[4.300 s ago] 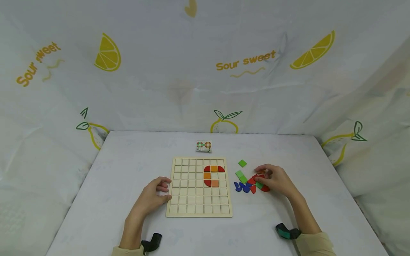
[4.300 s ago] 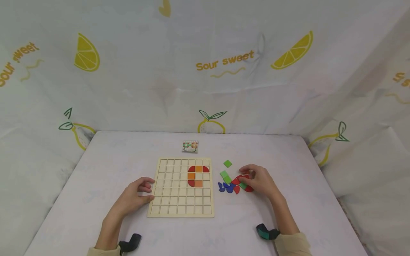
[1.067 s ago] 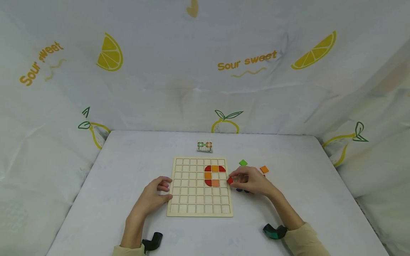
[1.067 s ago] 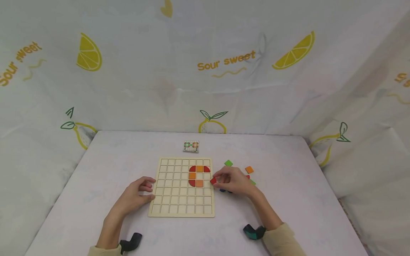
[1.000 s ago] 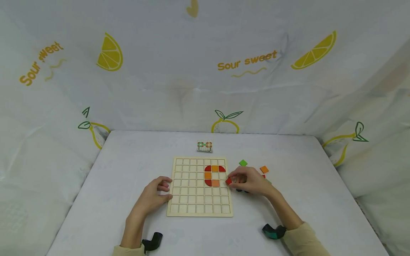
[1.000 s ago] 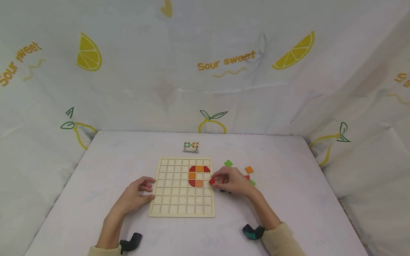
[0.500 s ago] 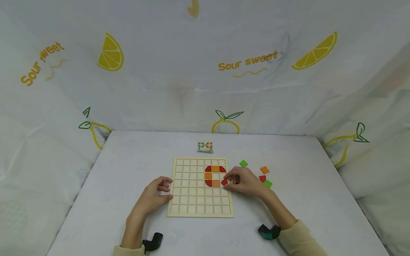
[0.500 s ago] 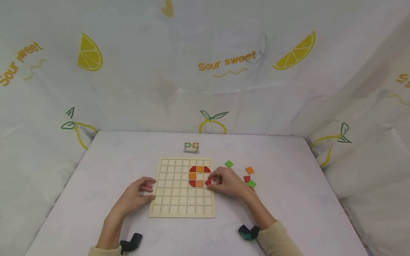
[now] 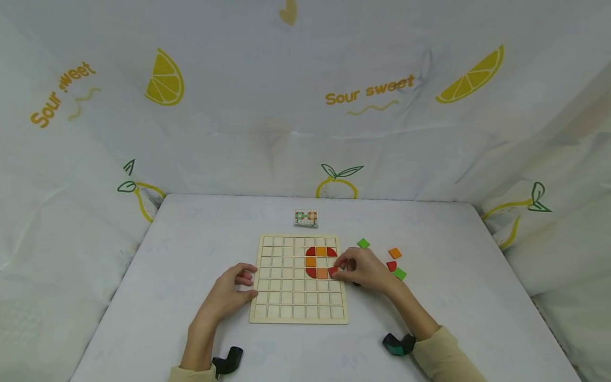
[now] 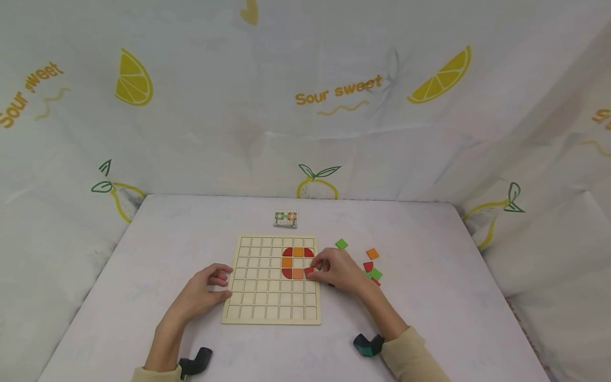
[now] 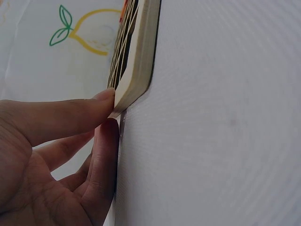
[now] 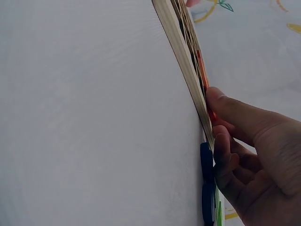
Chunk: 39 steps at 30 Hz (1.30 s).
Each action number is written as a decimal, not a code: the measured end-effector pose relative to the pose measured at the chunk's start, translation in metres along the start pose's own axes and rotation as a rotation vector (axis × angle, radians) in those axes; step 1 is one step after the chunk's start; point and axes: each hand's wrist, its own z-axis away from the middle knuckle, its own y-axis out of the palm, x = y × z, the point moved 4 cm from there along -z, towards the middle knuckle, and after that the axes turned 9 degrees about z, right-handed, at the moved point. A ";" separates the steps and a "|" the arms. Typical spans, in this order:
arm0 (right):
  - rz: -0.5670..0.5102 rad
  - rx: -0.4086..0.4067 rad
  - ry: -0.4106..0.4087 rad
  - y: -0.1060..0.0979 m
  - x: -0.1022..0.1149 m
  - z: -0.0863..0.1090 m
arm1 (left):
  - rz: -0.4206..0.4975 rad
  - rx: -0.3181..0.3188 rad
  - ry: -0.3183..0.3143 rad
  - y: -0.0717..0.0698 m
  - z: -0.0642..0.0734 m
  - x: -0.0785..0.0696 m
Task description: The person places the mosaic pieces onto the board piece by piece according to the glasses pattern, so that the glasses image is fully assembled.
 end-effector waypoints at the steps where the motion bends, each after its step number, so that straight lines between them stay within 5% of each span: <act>1: -0.004 0.000 -0.008 0.000 0.000 0.000 | -0.003 -0.001 0.000 0.000 0.000 0.000; 27: 0.016 -0.017 -0.038 -0.011 -0.004 0.005 | -0.012 0.007 0.012 0.000 -0.001 -0.001; 39: 0.007 -0.137 0.111 -0.041 -0.041 0.025 | -0.010 0.010 0.010 0.000 -0.002 0.002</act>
